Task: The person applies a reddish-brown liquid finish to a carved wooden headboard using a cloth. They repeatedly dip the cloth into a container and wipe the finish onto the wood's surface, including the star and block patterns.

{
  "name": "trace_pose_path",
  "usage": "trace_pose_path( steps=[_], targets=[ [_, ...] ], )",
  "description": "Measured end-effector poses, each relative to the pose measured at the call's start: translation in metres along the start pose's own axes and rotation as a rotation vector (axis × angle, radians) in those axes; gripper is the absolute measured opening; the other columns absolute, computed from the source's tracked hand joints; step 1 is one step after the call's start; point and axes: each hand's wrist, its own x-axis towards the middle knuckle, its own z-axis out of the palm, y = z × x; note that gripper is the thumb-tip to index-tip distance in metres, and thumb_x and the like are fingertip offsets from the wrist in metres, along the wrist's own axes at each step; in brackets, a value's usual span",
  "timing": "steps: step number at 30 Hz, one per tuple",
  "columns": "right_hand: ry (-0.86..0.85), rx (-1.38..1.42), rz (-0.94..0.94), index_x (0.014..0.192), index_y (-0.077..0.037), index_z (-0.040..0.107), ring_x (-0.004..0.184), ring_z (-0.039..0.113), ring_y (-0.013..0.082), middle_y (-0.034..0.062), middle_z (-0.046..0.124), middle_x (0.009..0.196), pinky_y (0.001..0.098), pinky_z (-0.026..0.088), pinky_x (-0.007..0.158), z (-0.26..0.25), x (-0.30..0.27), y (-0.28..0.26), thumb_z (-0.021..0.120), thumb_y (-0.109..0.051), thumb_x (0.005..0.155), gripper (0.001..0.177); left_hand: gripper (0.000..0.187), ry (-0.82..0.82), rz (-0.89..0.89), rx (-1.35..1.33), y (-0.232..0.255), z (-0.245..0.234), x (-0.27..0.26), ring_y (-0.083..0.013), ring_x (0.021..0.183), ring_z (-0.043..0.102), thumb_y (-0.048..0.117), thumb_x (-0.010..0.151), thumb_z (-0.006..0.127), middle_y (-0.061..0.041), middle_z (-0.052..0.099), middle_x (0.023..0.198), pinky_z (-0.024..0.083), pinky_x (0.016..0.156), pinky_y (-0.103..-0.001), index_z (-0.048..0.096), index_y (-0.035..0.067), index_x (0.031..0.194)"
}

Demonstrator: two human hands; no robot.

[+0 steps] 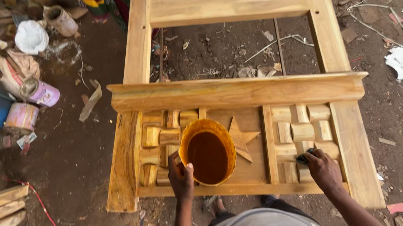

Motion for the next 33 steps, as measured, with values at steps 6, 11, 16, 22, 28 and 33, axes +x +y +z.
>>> trace_pose_path(
  steps=[6, 11, 16, 22, 28, 33],
  targets=[
    [-0.010, 0.104, -0.040, 0.104, -0.014, 0.078, 0.106, 0.067, 0.0335, 0.0123, 0.069, 0.120, 0.0450, 0.057, 0.082, -0.017, -0.010, -0.020, 0.079, -0.032, 0.081, 0.030, 0.051, -0.010, 0.077, 0.021, -0.005, -0.001, 0.003, -0.0143, 0.068, 0.057, 0.040, 0.094, 0.063, -0.004, 0.061, 0.075, 0.047, 0.062, -0.033, 0.053, 0.001, 0.125],
    [0.054, 0.009, 0.128, 0.107, -0.008, 0.071, 0.108, 0.064, 0.0360, 0.0151, 0.063, 0.127, 0.0478, 0.058, 0.080, -0.017, -0.018, -0.043, 0.080, -0.046, 0.084, 0.045, 0.059, -0.035, 0.134, -0.091, 0.015, 0.001, 0.001, -0.0166, 0.086, 0.063, 0.046, 0.097, 0.060, -0.009, 0.065, 0.103, 0.052, 0.073, -0.033, 0.049, 0.001, 0.134],
    [0.115, -0.032, 0.245, 0.115, -0.010, 0.076, 0.096, 0.067, 0.0311, 0.0148, 0.067, 0.123, 0.0415, 0.059, 0.068, 0.012, -0.016, -0.040, 0.082, -0.039, 0.082, 0.044, 0.060, -0.037, 0.119, -0.100, 0.022, 0.003, 0.000, -0.0166, 0.093, 0.065, 0.048, 0.098, 0.058, -0.011, 0.067, 0.107, 0.053, 0.079, -0.033, 0.047, 0.000, 0.134],
    [0.136, 0.126, 0.244, 0.099, -0.011, 0.081, 0.064, 0.070, 0.0188, 0.0121, 0.078, 0.109, 0.0315, 0.053, 0.048, 0.034, -0.014, -0.001, 0.087, -0.021, 0.085, 0.018, 0.060, -0.038, 0.045, 0.005, 0.008, -0.001, 0.004, -0.0158, 0.074, 0.052, 0.048, 0.096, 0.056, -0.010, 0.057, 0.088, 0.042, 0.065, -0.033, 0.050, 0.000, 0.131],
    [-0.174, 0.241, 0.497, 0.110, -0.017, 0.081, 0.073, 0.074, 0.0179, 0.0076, 0.081, 0.103, 0.0299, 0.060, 0.064, 0.011, -0.005, 0.024, 0.080, -0.013, 0.086, 0.025, 0.061, -0.065, 0.101, -0.044, 0.009, -0.001, 0.003, -0.0103, 0.071, 0.054, 0.053, 0.096, 0.054, -0.005, 0.060, 0.087, 0.044, 0.061, -0.029, 0.048, 0.002, 0.129],
    [-0.263, 1.121, 0.680, 0.125, -0.004, 0.068, 0.094, 0.075, 0.0202, 0.0164, 0.075, 0.112, 0.0322, 0.065, 0.084, -0.026, 0.003, -0.018, 0.076, -0.010, 0.086, 0.040, 0.071, -0.060, 0.155, -0.042, 0.021, 0.001, 0.004, -0.0108, 0.080, 0.055, 0.065, 0.099, 0.054, -0.006, 0.061, 0.095, 0.045, 0.068, -0.030, 0.048, 0.002, 0.131]
  ],
)
